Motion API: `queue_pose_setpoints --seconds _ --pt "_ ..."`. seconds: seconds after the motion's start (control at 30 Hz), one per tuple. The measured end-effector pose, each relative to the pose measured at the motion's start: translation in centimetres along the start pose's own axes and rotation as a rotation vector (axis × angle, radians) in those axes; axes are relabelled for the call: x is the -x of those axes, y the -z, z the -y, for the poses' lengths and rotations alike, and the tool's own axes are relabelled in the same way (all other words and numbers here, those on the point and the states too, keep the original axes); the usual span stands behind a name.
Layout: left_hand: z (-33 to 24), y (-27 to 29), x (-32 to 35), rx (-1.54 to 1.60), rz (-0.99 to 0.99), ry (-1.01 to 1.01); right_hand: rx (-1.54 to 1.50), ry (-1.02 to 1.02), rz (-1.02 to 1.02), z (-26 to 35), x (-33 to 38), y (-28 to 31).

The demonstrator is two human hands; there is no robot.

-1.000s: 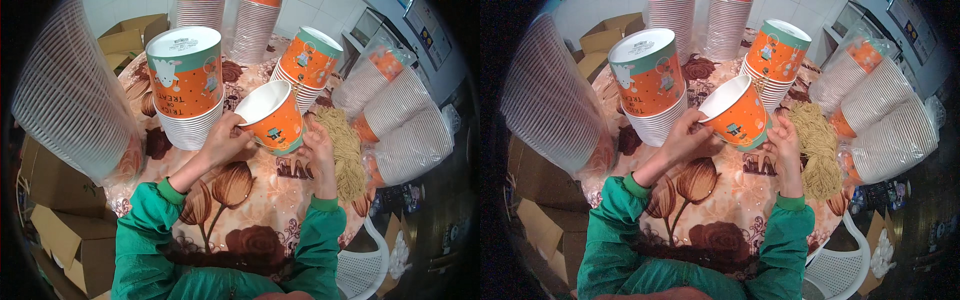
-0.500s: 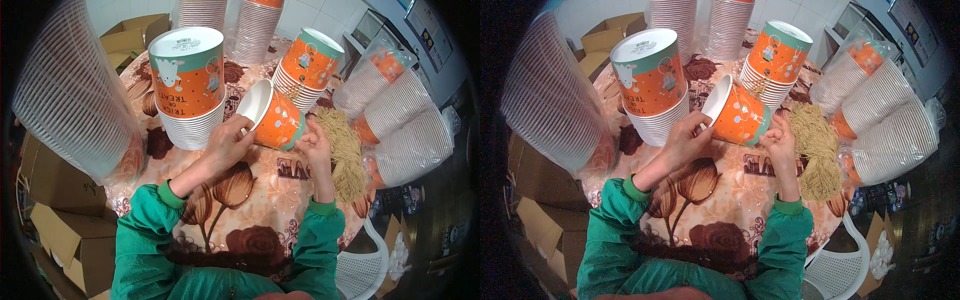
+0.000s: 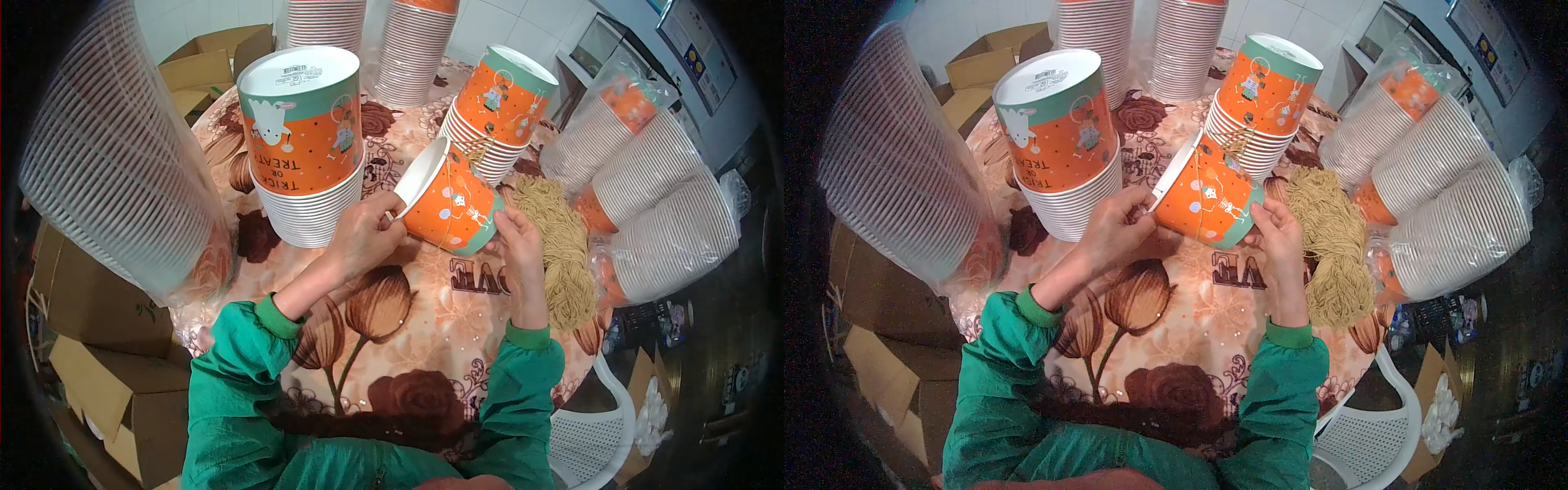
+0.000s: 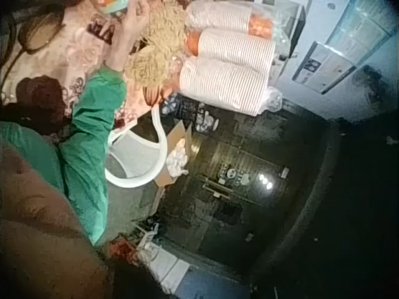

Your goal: Attaching gold decorative strings to printed paper cups.

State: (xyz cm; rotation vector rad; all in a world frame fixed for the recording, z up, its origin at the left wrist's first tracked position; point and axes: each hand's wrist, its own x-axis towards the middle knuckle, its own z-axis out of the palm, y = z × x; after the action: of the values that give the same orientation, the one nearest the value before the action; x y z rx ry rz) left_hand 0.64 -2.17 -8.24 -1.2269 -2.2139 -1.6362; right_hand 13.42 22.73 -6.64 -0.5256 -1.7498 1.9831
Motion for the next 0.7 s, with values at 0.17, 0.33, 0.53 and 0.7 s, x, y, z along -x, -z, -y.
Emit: queue_pose_setpoints --seconds 0.17,0.33,0.53,0.7 --pt "-0.1 0.0 0.0 -0.037 0.011 0.026 -0.066 0.045 0.039 -0.3 0.0 0.1" --pt "-0.1 0.1 -0.1 -0.059 -0.014 -0.009 0.005 0.124 0.039 -0.2 0.3 -0.2" --pt "-0.1 0.0 -0.3 0.274 0.011 0.19 0.058 0.237 0.042 0.3 0.8 -1.2" --pt "0.6 -0.4 -0.6 0.581 0.043 0.243 0.093 0.258 0.036 0.6 1.1 -1.8"
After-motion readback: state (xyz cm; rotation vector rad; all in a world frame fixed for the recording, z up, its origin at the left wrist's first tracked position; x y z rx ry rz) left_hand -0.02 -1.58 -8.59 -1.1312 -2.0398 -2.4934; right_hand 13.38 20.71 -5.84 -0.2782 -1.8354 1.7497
